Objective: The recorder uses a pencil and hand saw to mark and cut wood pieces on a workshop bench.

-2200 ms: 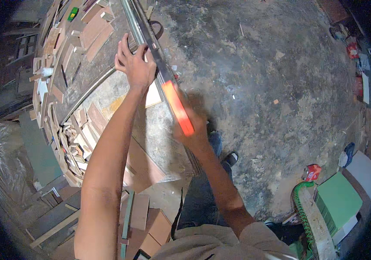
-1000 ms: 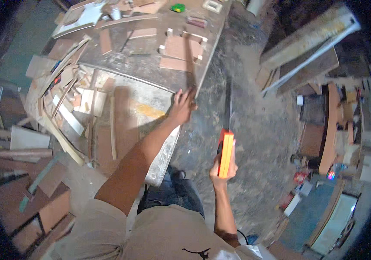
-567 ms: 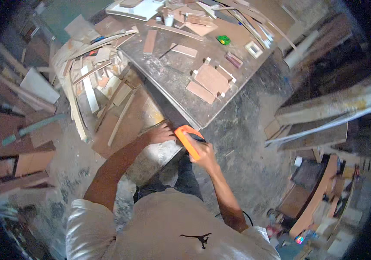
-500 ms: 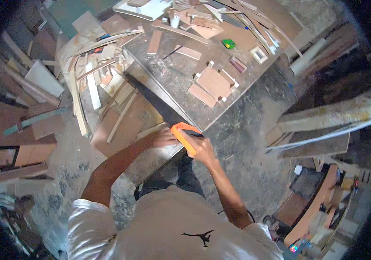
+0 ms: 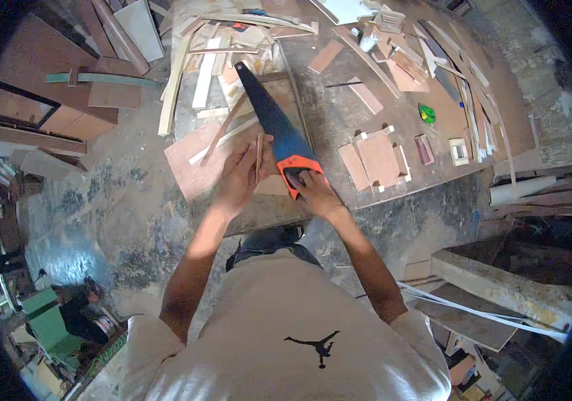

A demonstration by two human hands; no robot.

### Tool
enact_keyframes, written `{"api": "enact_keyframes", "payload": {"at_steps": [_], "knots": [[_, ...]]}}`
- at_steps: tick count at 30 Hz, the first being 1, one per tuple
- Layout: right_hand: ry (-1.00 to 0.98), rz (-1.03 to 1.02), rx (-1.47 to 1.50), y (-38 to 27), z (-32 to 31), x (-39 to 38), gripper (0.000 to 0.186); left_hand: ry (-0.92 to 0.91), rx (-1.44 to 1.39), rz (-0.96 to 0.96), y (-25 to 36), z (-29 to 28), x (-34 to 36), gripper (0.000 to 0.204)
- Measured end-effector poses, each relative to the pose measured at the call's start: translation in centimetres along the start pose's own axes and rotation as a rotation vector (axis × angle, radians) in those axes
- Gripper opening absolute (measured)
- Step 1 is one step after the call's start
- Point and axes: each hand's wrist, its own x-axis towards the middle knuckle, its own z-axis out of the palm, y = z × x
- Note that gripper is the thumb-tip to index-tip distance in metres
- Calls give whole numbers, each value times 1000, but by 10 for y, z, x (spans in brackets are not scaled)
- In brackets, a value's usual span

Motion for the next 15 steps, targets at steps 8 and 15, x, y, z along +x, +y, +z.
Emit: {"api": "enact_keyframes", "payload": {"at_steps": [8, 15], "knots": [[279, 304, 341, 95, -30, 84, 44, -75, -14, 310, 35, 10, 3, 33], [338, 447, 105, 198, 3, 159, 42, 100, -22, 336, 55, 48, -14, 35]]}}
